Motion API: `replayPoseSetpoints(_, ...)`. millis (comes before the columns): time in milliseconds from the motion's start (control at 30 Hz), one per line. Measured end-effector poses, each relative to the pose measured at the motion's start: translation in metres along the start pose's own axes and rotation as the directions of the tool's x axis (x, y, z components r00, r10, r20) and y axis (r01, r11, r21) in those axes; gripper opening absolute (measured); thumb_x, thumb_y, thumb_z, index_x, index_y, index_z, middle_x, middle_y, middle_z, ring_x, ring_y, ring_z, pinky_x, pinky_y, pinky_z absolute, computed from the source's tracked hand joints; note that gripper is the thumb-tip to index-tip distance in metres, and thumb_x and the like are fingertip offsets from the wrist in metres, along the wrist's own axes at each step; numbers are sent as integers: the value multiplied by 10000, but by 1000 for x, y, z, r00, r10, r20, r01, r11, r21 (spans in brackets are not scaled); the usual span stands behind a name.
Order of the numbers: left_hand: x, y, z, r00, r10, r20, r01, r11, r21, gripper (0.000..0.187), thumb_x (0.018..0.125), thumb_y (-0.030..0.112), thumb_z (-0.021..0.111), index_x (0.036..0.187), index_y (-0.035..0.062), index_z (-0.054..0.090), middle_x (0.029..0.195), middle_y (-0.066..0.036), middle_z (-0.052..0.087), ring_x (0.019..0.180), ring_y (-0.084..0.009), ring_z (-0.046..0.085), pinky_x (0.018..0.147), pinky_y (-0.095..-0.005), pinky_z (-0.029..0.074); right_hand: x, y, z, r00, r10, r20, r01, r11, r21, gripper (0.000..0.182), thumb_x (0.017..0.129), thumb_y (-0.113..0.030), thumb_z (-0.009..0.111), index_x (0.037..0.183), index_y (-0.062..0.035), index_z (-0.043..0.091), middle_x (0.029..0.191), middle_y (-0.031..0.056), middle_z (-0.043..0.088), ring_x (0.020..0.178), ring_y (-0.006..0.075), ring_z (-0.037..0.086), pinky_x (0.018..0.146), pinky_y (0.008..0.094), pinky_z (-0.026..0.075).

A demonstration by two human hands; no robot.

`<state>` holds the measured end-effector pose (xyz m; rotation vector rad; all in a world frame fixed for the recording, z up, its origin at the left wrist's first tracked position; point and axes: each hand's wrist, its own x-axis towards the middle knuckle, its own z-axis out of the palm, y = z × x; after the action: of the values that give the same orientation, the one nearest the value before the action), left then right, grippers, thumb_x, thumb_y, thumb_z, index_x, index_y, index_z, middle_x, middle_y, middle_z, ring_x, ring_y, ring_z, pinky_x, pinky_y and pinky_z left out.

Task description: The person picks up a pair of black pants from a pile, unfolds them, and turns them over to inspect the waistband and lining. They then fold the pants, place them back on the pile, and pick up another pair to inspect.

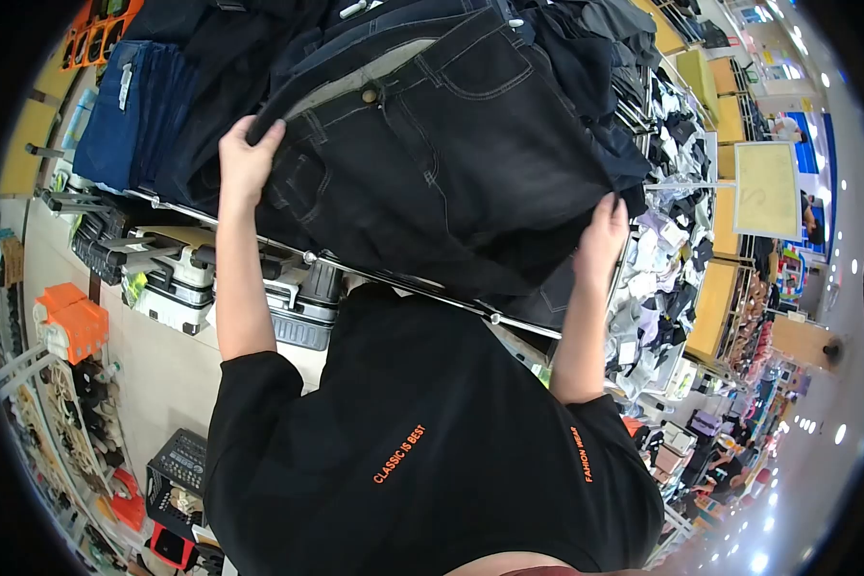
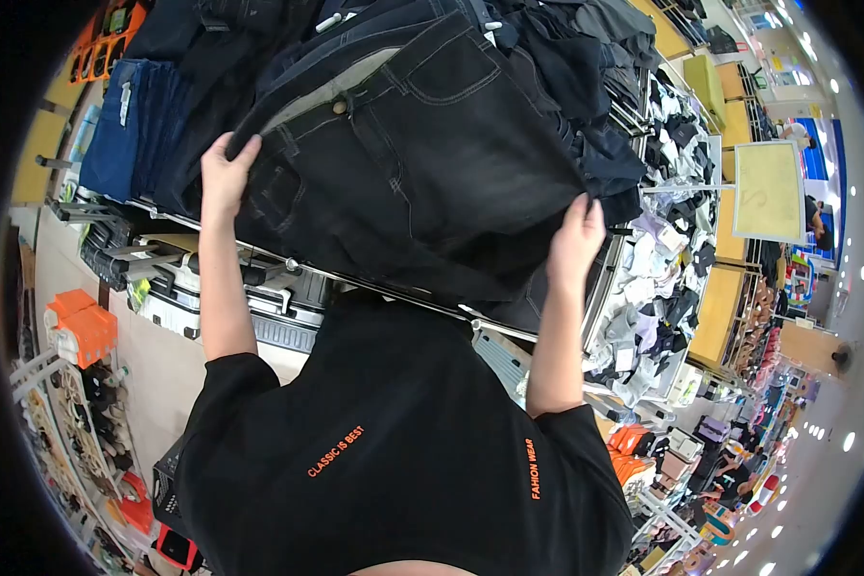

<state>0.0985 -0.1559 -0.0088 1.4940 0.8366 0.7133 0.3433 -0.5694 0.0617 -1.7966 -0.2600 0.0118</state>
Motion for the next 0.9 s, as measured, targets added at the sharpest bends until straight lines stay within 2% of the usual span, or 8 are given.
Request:
replayPoseSetpoints(33,4,10,-5,1000,21,-15,-22,996,-87,250,869,142,748,1035,-31,679,889,-51,698,764,-97,617,698,-242,502,4,-17,-2,998,70,-3,-67,965,254,288,1023,-229,531,1071,33,639,1017,66,688,926,117,607,840,258,470)
replayPoseSetpoints(200,42,64,-10,984,175,-16,-176,975,-136,284,859,140,762,1049,-49,670,928,-71,703,799,-106,633,736,-239,508,43,-49,-41,989,133,70,-144,972,187,250,976,-180,608,1113,26,648,1025,63,697,889,126,639,807,250,492)
replayPoseSetpoints(367,109,111,17,828,555,-75,-508,801,318,350,845,227,762,1088,-14,689,939,-79,723,858,-116,647,786,-252,497,84,-94,-30,991,93,100,-123,925,361,323,990,-200,585,1204,43,592,1148,125,668,1013,203,654,899,325,513)
replayPoseSetpoints(433,153,108,29,799,574,-178,-525,811,258,376,869,269,745,1107,-16,688,974,-74,715,877,-118,635,793,-253,489,105,-87,-14,990,13,142,-70,912,404,372,996,-218,579,1281,20,554,1203,94,647,1075,188,624,946,335,493)
replayPoseSetpoints(567,179,127,50,765,579,-282,-351,742,571,477,852,346,723,1171,-2,662,1064,-177,712,1015,-271,676,908,-360,497,111,-77,25,932,-109,347,-111,823,557,513,1041,-326,456,1491,-101,353,1440,105,479,1270,240,509,1082,380,389)
replayPoseSetpoints(700,172,94,77,925,364,-112,-249,801,545,813,811,497,694,1359,-62,473,1306,-344,525,1288,-424,470,1085,-428,368,70,-29,11,938,16,347,24,994,-110,737,950,-365,620,1499,-3,287,1473,207,420,1314,285,469,1105,381,350)
replayPoseSetpoints(800,71,96,96,601,798,30,-608,433,666,550,895,323,641,1280,-47,513,1283,-305,512,1298,-445,400,1136,-514,263,19,23,-24,939,146,312,30,867,-497,874,803,-539,726,1317,122,477,1287,300,551,1211,345,555,1018,396,441)
replayPoseSetpoints(900,-59,106,130,595,764,250,-797,518,312,267,827,77,691,1066,0,597,1058,-162,609,1102,-342,553,1002,-435,413,-35,44,-34,844,390,367,-103,791,-603,853,796,-565,719,1252,128,524,1190,293,606,1119,354,606,949,397,483)
